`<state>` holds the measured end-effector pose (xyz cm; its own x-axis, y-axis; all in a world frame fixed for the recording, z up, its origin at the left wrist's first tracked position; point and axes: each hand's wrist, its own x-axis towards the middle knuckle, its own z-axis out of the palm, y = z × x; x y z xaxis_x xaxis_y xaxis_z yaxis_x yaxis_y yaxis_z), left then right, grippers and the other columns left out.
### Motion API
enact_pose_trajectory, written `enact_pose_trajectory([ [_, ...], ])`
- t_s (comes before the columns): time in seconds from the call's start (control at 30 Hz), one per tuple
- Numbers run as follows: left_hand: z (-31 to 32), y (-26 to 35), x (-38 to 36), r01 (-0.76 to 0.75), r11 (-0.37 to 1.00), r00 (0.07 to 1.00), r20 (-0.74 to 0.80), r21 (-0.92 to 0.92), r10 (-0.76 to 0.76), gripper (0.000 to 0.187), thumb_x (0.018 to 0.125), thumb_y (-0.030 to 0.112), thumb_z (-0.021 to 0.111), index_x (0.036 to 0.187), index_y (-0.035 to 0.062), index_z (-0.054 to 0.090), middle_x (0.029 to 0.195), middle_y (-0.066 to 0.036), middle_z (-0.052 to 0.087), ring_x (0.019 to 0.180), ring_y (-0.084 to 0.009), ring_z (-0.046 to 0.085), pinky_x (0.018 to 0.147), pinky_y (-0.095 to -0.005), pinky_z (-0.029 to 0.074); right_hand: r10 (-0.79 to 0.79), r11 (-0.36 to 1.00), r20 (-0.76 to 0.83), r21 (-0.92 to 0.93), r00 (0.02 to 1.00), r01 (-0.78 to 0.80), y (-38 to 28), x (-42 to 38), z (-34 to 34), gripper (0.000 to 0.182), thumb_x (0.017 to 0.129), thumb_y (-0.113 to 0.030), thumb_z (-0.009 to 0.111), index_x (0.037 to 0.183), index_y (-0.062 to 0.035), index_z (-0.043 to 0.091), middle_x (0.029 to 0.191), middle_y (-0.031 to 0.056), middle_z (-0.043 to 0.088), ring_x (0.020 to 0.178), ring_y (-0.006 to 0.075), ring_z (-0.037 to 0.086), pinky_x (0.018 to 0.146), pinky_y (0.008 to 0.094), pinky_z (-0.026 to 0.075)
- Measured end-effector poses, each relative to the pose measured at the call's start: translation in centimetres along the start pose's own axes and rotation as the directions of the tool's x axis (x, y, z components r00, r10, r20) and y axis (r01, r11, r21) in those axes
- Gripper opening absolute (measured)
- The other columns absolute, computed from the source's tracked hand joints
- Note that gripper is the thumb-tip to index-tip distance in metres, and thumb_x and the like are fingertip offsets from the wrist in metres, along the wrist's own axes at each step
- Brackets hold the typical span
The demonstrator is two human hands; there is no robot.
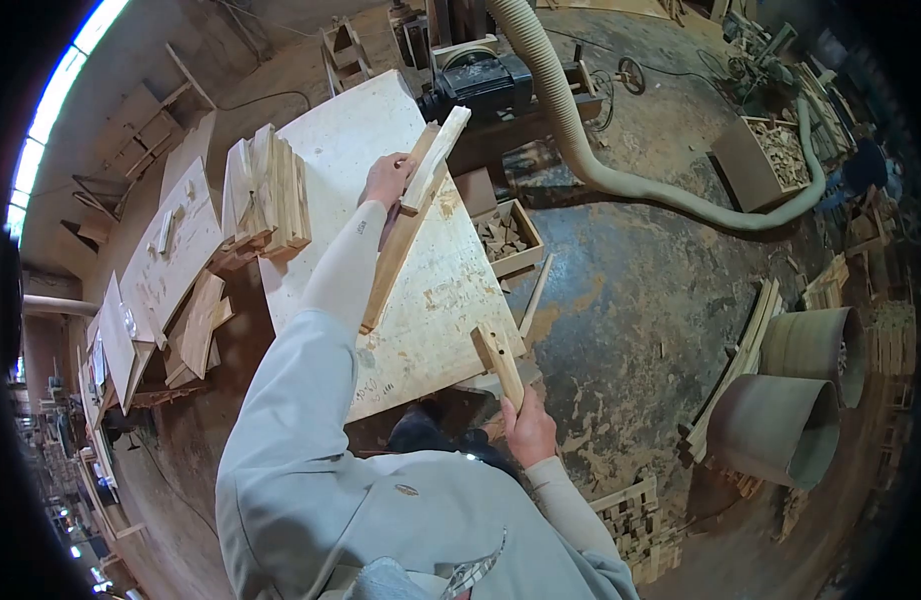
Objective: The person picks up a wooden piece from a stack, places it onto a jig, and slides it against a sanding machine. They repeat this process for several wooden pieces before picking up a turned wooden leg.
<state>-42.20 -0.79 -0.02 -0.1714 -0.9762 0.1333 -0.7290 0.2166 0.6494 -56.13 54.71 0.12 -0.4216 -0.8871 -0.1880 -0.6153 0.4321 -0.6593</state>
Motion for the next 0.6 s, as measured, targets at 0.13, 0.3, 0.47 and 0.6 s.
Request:
enact_pose_trajectory([
  [0.13, 0.0, -0.3, 0.9, 0.013, 1.0, 1.0, -0.002, -0.02, -0.013, 0.041, 0.102, 0.04, 0.075, 0.129, 0.0112, 0.084, 0.122, -0.025, 0.079, 0.118, -0.0401, 0.074, 0.106, -0.0468, 0.056, -0.016, 1.0, 0.01, -0.009, 1.0, 0.016, -0.2, 0.9, 0.4, 0.042, 0.11, -0.037, 0.066, 0.136, -0.0047, 0.059, 0.107, 0.0293, 0.074, 0.096, 0.0528, 0.073, 0.079, 0.0603, 0.058],
  [0.3, -0.4, -1.0, 3.4, 0.002, 0.999, 1.0, -0.019, -0.052, -0.003, 0.041, 0.102, 0.04, 0.075, 0.13, 0.0114, 0.084, 0.123, -0.025, 0.078, 0.118, -0.0403, 0.074, 0.107, -0.0466, 0.056, 0.002, 0.999, 0.006, 0.044, 1.0, -0.003, -2.6, 3.5, 0.1, 0.041, 0.11, -0.035, 0.067, 0.136, -0.0049, 0.06, 0.11, 0.0304, 0.075, 0.096, 0.0535, 0.073, 0.079, 0.0612, 0.058],
  [0.47, -0.8, -2.0, 7.7, 0.007, 0.998, 0.999, -0.046, -0.065, -0.01, 0.041, 0.102, 0.042, 0.073, 0.128, 0.0117, 0.084, 0.125, -0.025, 0.078, 0.12, -0.0407, 0.073, 0.108, -0.0467, 0.056, 0.033, 0.999, 0.022, -0.022, 0.999, -0.032, -4.4, 7.6, 1.7, 0.043, 0.11, -0.034, 0.067, 0.141, -0.0053, 0.059, 0.111, 0.0311, 0.075, 0.098, 0.054, 0.073, 0.081, 0.061, 0.058],
  [0.6, -0.1, -4.5, 12.5, 0.015, 1.0, 1.0, 0.003, -0.027, -0.015, 0.04, 0.102, 0.043, 0.073, 0.133, 0.0192, 0.082, 0.131, -0.021, 0.075, 0.127, -0.0407, 0.07, 0.108, -0.0494, 0.056, 0.018, 1.0, 0.01, -0.022, 1.0, -0.018, -6.4, 10.7, 2.7, 0.044, 0.111, -0.032, 0.066, 0.144, -0.0056, 0.058, 0.113, 0.0312, 0.076, 0.1, 0.0542, 0.073, 0.082, 0.0605, 0.059],
])
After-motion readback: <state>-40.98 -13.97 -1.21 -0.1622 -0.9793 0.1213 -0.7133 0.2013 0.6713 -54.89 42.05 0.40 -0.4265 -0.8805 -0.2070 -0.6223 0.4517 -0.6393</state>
